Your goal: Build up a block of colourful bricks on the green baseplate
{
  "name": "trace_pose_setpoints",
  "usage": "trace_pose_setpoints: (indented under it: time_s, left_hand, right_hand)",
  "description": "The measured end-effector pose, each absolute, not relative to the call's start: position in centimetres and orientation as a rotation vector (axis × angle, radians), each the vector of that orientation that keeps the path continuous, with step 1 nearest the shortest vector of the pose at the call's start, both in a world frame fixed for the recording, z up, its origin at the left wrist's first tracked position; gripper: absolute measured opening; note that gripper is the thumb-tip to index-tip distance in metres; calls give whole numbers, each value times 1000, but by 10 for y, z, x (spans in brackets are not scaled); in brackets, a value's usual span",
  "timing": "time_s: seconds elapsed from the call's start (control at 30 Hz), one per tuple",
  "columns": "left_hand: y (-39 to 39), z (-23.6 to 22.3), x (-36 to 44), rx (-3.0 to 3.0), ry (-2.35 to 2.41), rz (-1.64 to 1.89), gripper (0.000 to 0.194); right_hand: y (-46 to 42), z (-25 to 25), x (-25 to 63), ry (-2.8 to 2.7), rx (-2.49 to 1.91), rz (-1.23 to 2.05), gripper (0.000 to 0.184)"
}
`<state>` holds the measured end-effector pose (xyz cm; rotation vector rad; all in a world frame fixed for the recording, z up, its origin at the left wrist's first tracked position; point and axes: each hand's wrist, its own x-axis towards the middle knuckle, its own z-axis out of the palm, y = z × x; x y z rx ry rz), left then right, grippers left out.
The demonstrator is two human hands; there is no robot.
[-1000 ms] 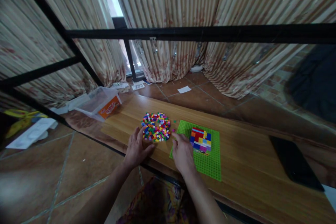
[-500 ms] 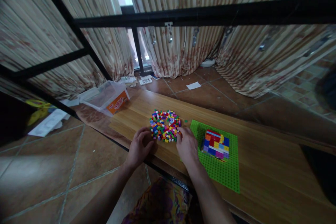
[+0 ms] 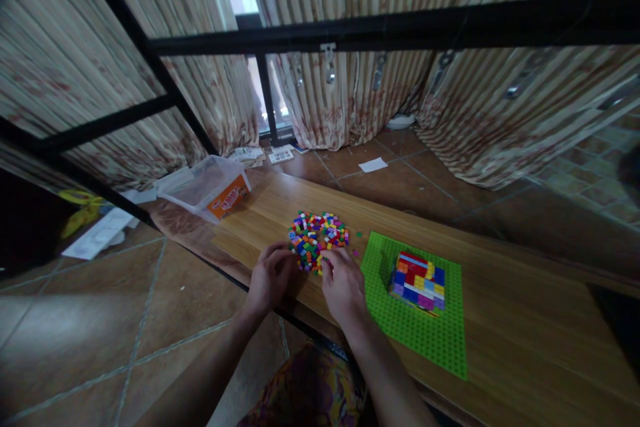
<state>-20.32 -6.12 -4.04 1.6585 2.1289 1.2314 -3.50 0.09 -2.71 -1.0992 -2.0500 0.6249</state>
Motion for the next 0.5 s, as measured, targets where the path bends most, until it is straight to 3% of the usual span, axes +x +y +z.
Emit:
trace_pose_setpoints:
  time_s: [0.2, 0.5]
  left_hand:
    - [-23, -34, -231, 1835, 2232, 957, 31]
    - [-8, -30, -244, 1965, 2213, 749, 24]
  right_hand:
    - [-23, -26, -12, -1930, -1066, 741, 23]
    - [-45, -20, 17, -1861, -1111, 757, 23]
